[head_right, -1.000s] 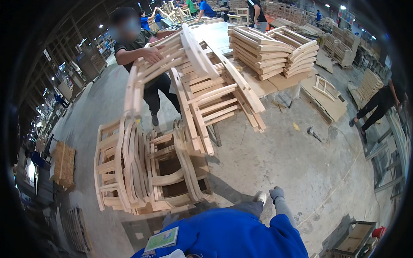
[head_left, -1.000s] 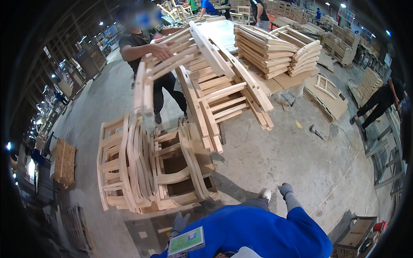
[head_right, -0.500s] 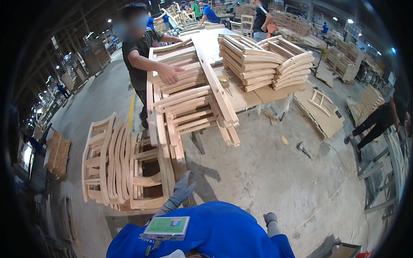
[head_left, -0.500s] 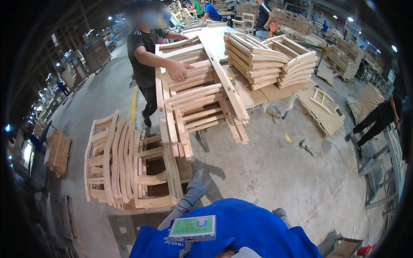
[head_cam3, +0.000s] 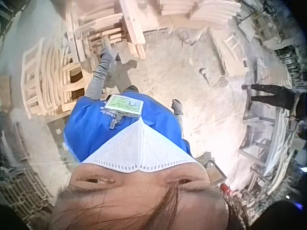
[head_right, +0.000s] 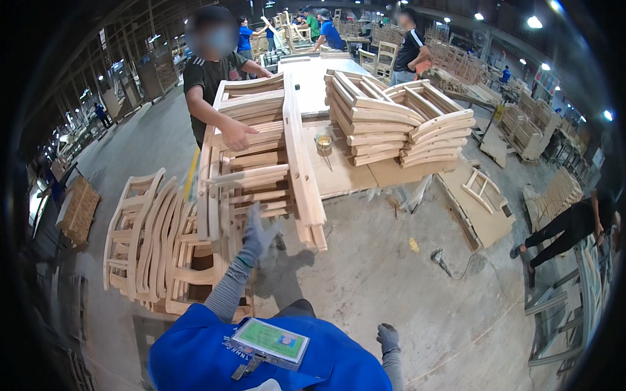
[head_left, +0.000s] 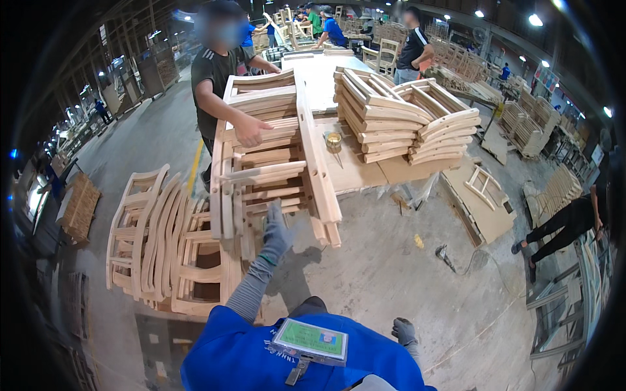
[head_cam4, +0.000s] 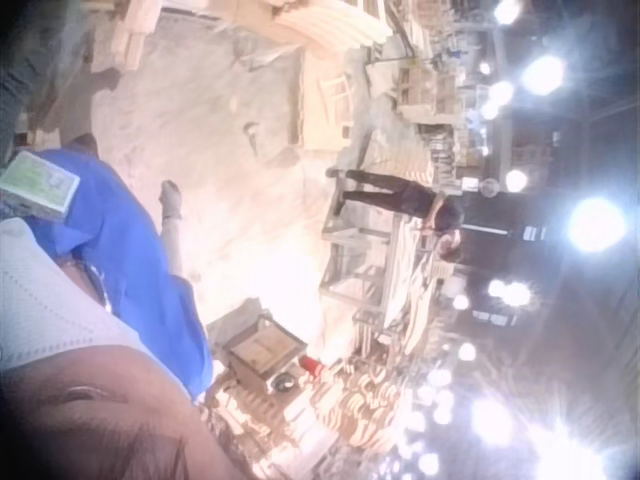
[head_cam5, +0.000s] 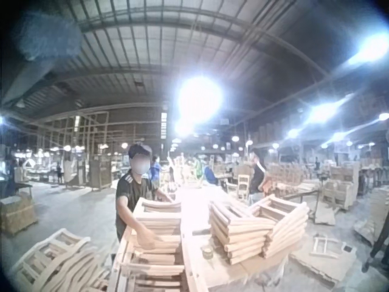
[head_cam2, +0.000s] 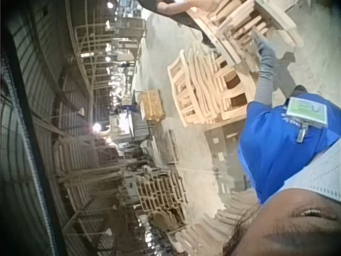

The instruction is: The person applies a white adhesive to the joints of wooden chair frames using a brush and a small container. They repeatedly pick up frames, apply glue to specific areas, and place them back on the workbench in a factory setting.

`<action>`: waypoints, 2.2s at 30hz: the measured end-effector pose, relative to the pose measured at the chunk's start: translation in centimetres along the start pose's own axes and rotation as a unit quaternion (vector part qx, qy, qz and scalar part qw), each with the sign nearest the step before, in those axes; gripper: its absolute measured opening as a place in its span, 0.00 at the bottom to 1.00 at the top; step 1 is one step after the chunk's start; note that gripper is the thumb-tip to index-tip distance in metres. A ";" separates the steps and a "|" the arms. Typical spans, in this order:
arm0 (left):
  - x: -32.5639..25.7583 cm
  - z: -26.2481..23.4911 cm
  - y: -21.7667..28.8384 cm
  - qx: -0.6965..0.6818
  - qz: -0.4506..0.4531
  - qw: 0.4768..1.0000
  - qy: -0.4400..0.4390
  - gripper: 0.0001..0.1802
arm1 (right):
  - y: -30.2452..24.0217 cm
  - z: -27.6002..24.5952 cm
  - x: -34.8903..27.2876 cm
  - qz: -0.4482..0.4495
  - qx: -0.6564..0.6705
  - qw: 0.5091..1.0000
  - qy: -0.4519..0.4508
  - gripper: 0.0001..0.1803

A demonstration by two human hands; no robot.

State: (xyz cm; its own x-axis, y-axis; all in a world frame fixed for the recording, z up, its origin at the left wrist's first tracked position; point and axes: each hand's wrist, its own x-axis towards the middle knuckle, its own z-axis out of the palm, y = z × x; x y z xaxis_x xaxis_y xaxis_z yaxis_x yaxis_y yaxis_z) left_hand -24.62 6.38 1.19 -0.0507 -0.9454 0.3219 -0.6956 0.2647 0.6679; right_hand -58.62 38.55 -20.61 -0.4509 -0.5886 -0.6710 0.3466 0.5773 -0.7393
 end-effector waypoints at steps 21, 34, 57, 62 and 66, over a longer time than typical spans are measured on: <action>19.4 13.0 1.6 -0.625 -0.310 0.689 0.196 0.11 | -26.4 0.5 18.9 -0.019 -0.063 0.996 -0.056 0.20; 16.4 15.9 4.3 -0.217 -0.190 0.881 0.374 0.26 | -38.9 13.5 36.8 -0.258 -0.528 0.752 -0.299 0.22; 33.1 34.0 9.2 -0.053 -0.255 0.965 0.023 0.26 | -54.6 6.1 44.4 -0.199 -0.181 0.929 -0.252 0.18; 36.4 38.6 0.9 0.140 -0.215 0.967 -0.006 0.40 | -58.2 6.9 40.1 -0.160 -0.094 0.953 -0.239 0.16; 41.6 43.2 -0.7 0.094 -0.346 0.923 -0.143 0.44 | -62.4 7.1 36.1 -0.159 -0.130 0.970 -0.133 0.15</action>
State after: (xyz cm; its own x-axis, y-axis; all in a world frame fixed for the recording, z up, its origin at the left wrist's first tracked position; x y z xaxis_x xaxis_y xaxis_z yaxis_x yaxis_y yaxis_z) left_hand -57.21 -41.36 -14.87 0.2836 -0.8945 -0.3456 -0.7432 -0.4327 0.5102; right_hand -90.65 -22.70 0.88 -0.2602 -0.8654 -0.4282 -0.0090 0.4457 -0.8952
